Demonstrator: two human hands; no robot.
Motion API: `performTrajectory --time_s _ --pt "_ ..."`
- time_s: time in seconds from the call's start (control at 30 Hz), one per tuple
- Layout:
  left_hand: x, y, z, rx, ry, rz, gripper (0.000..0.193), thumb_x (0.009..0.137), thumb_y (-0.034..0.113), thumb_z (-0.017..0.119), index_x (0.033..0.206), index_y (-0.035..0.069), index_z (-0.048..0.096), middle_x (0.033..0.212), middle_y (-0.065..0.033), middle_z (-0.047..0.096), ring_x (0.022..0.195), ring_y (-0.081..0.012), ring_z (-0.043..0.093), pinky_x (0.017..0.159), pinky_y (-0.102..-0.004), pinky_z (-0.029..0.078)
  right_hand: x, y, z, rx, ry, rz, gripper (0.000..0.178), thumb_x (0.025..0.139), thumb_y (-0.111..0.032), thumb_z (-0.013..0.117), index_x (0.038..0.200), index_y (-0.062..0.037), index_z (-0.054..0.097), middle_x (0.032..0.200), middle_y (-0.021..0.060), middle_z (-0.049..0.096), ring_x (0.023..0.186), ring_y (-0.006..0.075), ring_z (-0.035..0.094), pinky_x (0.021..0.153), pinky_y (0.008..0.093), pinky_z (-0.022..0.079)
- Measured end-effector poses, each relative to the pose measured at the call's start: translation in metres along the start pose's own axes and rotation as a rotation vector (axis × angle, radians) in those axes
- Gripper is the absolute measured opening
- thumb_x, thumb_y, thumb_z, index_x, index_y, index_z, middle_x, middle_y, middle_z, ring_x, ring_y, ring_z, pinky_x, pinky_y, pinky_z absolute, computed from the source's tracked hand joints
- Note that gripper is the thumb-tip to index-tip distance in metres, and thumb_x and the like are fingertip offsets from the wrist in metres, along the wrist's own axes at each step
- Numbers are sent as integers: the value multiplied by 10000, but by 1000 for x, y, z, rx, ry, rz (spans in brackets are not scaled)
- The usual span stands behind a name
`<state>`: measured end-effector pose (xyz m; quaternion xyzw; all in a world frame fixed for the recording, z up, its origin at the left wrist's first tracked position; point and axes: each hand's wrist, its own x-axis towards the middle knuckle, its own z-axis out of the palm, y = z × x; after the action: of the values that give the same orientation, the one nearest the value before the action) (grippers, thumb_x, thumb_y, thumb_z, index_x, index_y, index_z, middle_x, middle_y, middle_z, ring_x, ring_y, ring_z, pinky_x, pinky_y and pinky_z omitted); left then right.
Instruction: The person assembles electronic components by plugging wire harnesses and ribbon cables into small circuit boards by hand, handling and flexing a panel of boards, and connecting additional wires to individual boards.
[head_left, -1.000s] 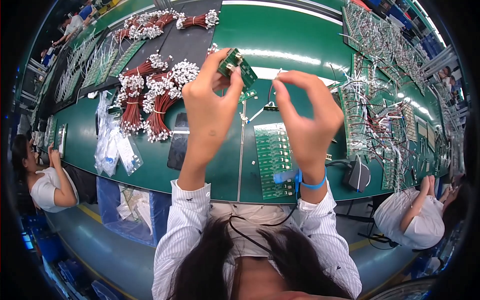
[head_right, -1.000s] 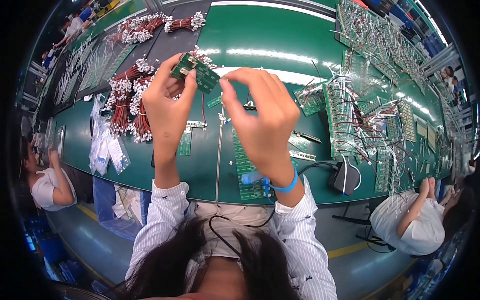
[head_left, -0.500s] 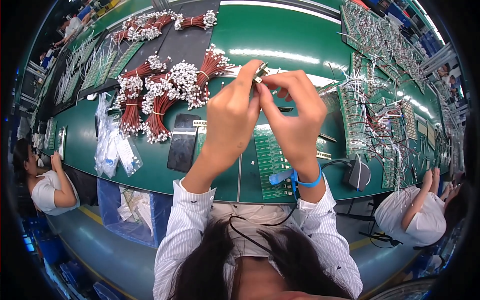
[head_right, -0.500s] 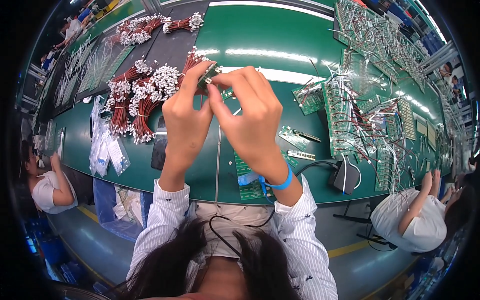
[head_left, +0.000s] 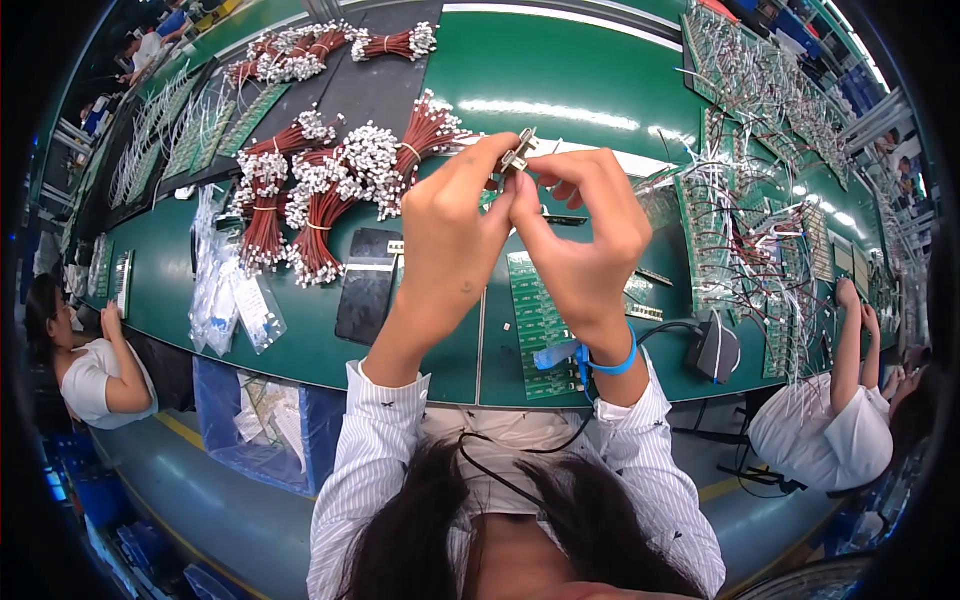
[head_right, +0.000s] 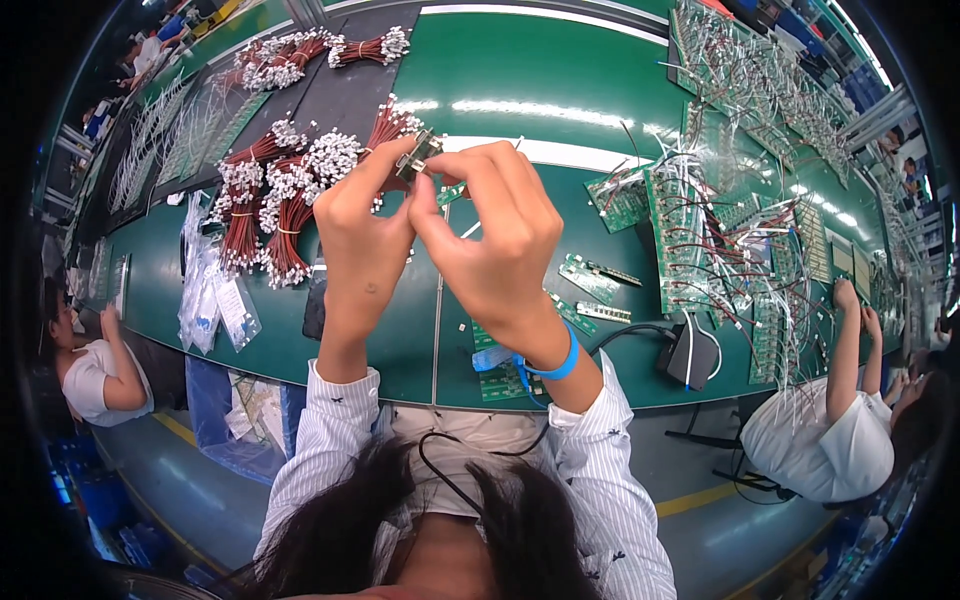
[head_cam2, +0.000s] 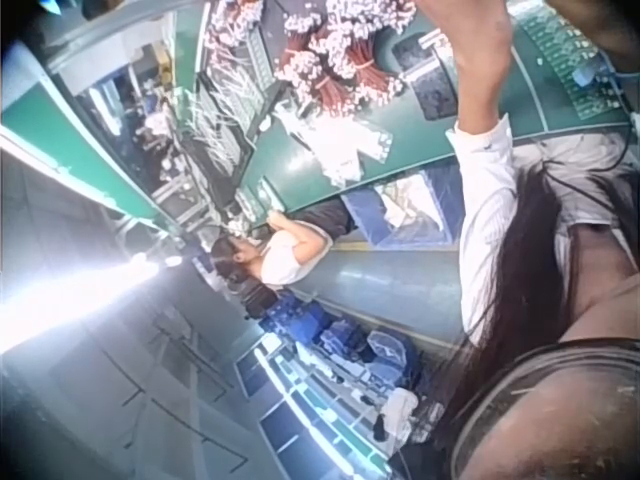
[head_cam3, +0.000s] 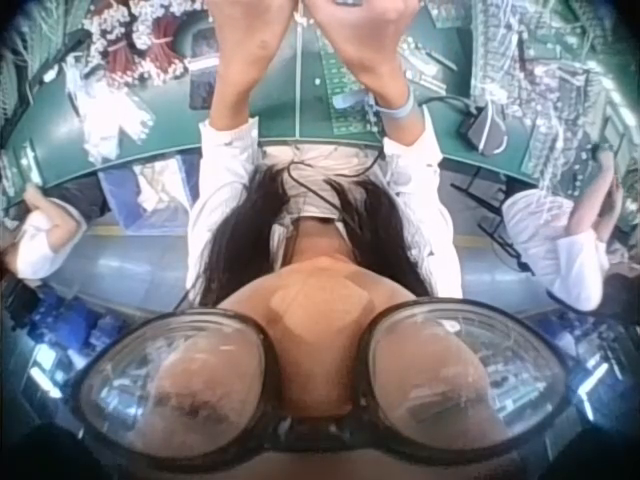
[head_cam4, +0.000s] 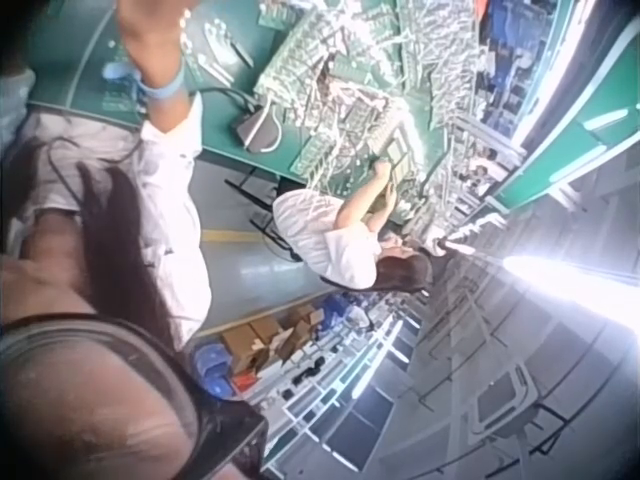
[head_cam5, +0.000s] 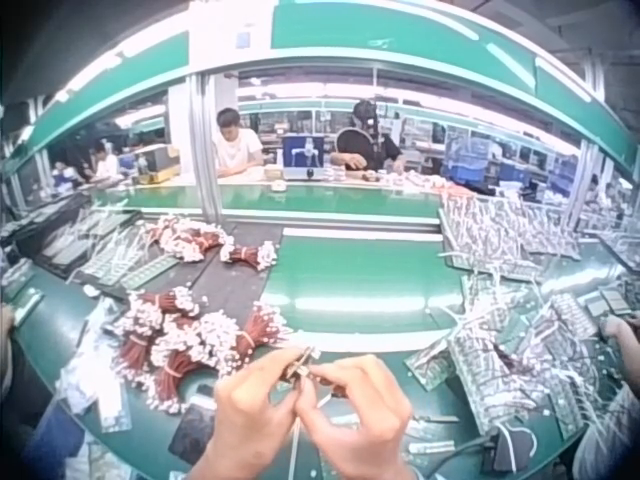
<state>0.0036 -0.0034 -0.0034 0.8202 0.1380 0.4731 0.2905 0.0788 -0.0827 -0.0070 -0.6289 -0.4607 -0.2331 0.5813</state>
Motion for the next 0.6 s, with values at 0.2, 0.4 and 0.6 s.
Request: performTrajectory --time_s 0.2,0.4,0.6 --pt "0 -1 1 -34 2 -8 279 686 -39 632 963 -13 608 803 -134 643 684 -170 638 601 -269 486 -2 -1 1 13 13 32 173 595 27 670 727 -30 573 679 58 547 558 171 519 493 270 424" --pt "14 -17 -17 16 193 -134 186 758 36 619 932 -27 605 685 -98 628 582 -139 610 540 -240 461 6 1 -14 44 29 130 152 637 17 669 744 -33 574 673 49 548 533 132 499 473 248 395" --pt "11 -9 -17 -551 -119 -295 172 805 65 605 935 -47 591 762 -31 613 688 -57 565 620 -196 448 8 21 -11 -8 -217 251 69 743 -48 643 786 -5 610 700 48 589 600 115 553 544 240 423"
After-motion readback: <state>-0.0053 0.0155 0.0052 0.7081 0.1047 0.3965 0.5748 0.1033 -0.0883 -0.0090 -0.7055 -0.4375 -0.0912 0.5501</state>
